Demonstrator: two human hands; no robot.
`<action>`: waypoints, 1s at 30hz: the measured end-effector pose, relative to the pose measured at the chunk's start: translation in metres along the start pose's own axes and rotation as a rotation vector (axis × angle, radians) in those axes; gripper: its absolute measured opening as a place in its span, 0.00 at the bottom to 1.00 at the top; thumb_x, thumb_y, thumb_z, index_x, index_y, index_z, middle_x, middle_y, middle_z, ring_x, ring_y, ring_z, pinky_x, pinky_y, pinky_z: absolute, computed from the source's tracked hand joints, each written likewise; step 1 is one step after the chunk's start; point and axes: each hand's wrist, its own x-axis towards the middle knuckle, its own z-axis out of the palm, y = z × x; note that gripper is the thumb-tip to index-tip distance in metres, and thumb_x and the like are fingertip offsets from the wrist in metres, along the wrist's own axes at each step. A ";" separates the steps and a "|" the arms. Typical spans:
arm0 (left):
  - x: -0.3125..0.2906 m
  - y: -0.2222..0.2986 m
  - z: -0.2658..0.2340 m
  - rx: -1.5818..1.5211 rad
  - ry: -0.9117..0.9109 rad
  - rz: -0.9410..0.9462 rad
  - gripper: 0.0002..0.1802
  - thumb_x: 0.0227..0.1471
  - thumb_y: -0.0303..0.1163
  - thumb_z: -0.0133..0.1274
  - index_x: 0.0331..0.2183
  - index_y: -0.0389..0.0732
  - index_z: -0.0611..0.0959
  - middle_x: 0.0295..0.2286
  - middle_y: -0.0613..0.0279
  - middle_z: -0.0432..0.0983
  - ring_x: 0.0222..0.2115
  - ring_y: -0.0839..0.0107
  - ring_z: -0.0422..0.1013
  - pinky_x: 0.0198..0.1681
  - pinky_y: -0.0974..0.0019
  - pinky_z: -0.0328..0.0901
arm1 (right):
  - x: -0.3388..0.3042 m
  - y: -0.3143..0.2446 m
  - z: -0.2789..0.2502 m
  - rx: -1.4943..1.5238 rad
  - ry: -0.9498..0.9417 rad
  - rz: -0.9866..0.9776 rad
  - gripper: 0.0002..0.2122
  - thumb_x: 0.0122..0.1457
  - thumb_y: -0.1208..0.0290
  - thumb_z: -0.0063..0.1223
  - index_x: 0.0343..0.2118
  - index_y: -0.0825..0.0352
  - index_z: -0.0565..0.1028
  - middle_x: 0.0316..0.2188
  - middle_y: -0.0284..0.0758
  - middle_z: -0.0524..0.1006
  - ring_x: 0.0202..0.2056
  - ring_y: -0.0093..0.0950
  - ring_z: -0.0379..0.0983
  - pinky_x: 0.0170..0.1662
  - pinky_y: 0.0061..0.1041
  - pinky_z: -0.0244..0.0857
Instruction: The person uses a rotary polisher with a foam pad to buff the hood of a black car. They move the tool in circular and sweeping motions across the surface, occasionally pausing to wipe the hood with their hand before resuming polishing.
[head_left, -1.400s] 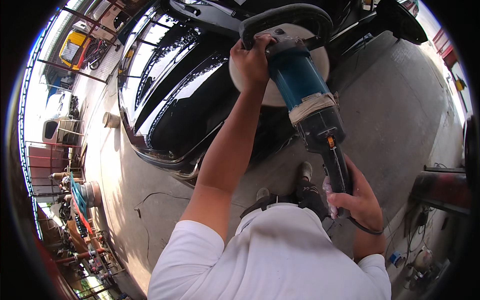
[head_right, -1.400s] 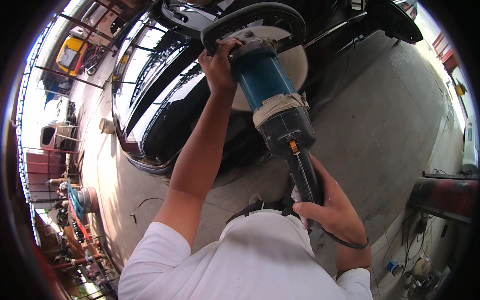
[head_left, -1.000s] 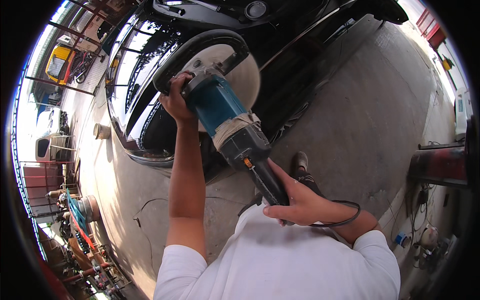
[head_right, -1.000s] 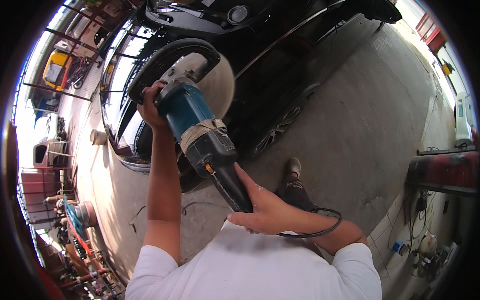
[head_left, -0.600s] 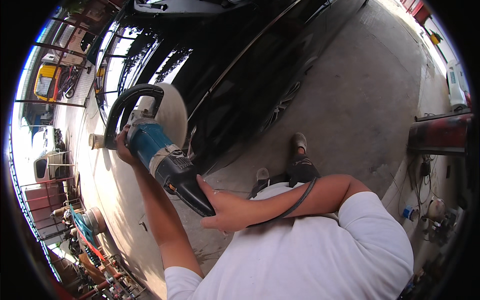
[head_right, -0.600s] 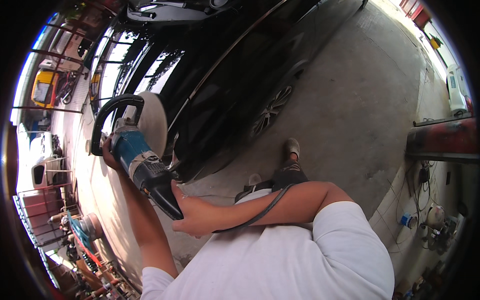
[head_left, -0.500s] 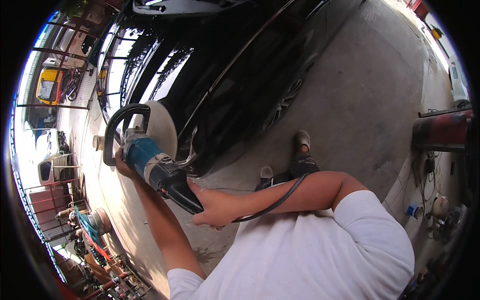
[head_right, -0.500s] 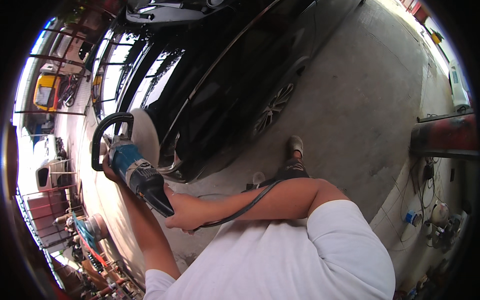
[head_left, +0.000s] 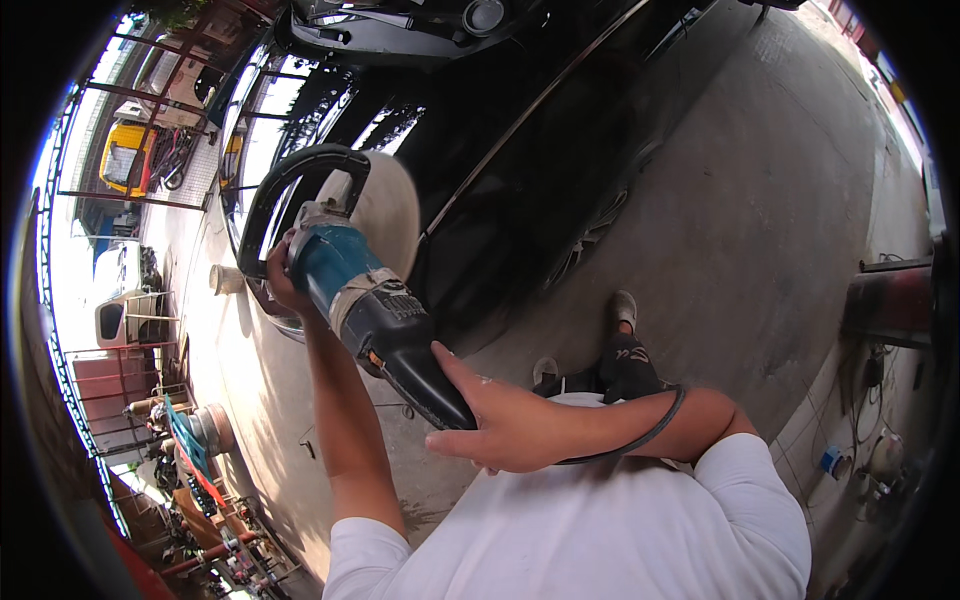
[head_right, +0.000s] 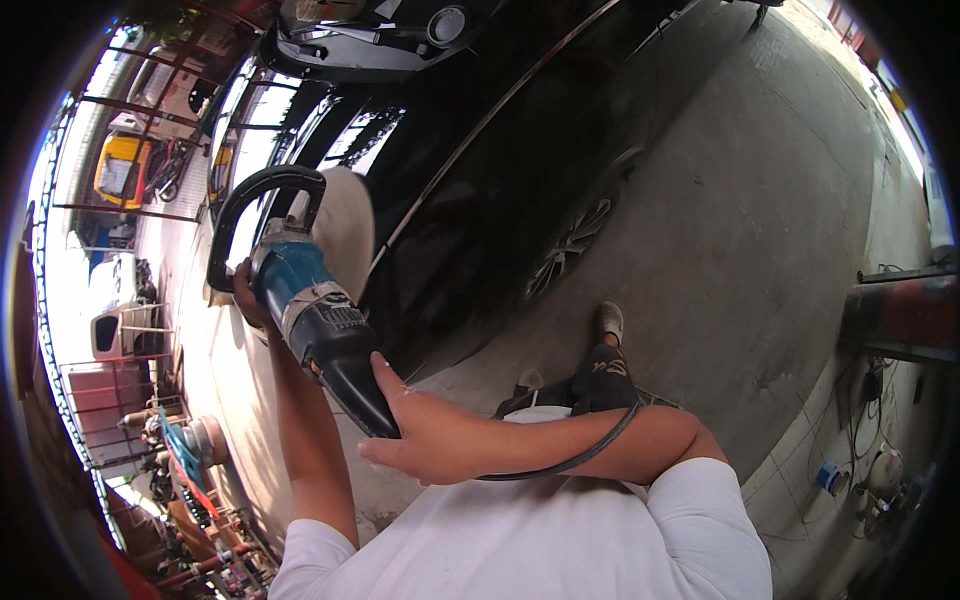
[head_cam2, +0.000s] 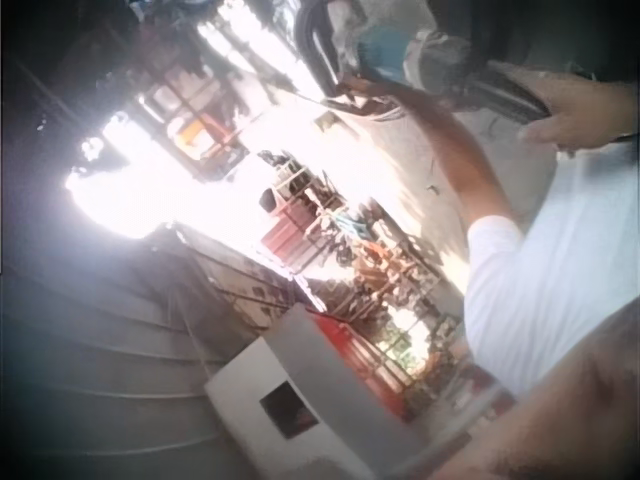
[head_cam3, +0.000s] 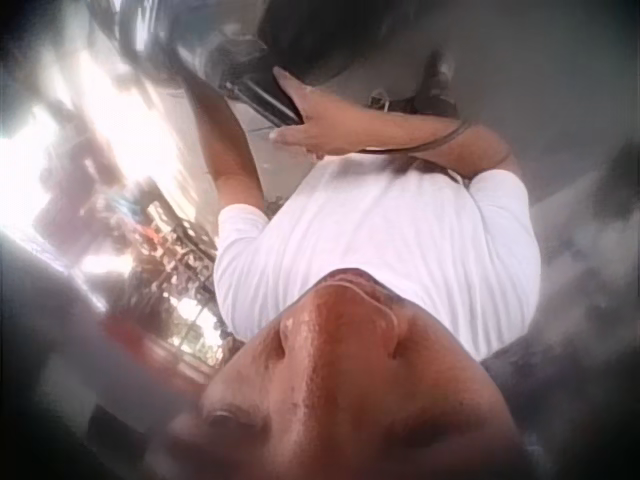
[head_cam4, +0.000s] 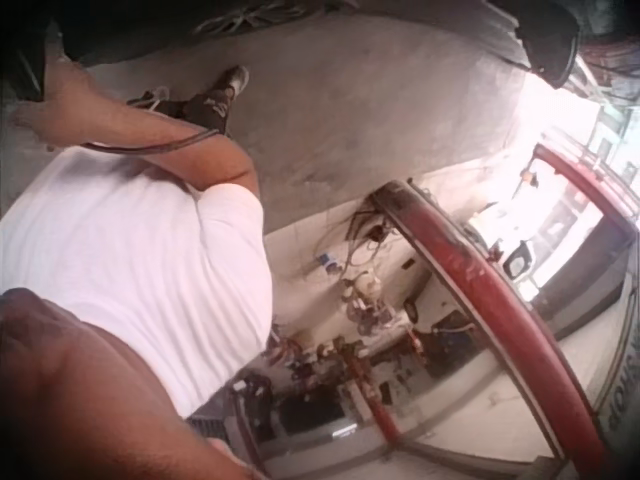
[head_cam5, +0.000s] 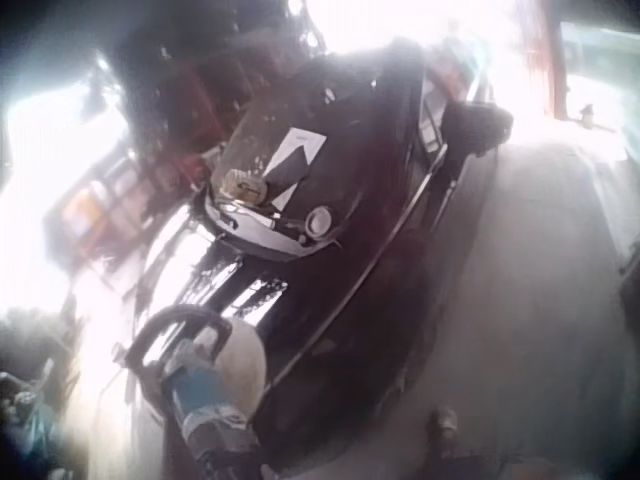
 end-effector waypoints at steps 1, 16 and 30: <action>0.015 0.010 0.028 -0.062 -0.005 0.077 0.17 0.50 0.28 0.67 0.42 0.33 0.83 0.36 0.52 0.85 0.38 0.60 0.83 0.47 0.58 0.76 | -0.013 -0.013 -0.008 0.003 0.043 0.008 0.51 0.67 0.59 0.59 0.74 0.73 0.29 0.31 0.42 0.77 0.23 0.26 0.76 0.31 0.28 0.74; 0.114 0.125 0.207 -0.996 0.033 -0.657 0.07 0.48 0.26 0.59 0.28 0.31 0.86 0.26 0.58 0.84 0.28 0.71 0.78 0.38 0.68 0.70 | -0.045 -0.050 -0.025 0.248 0.469 -0.230 0.40 0.67 0.74 0.57 0.74 0.71 0.43 0.35 0.36 0.74 0.24 0.24 0.75 0.26 0.30 0.77; -0.039 -0.055 -0.172 0.336 0.092 -0.199 0.10 0.55 0.31 0.62 0.39 0.38 0.87 0.35 0.56 0.86 0.38 0.64 0.82 0.47 0.63 0.75 | 0.123 -0.008 0.083 -0.051 -0.038 0.028 0.45 0.63 0.69 0.63 0.75 0.70 0.44 0.28 0.33 0.73 0.20 0.22 0.73 0.25 0.25 0.71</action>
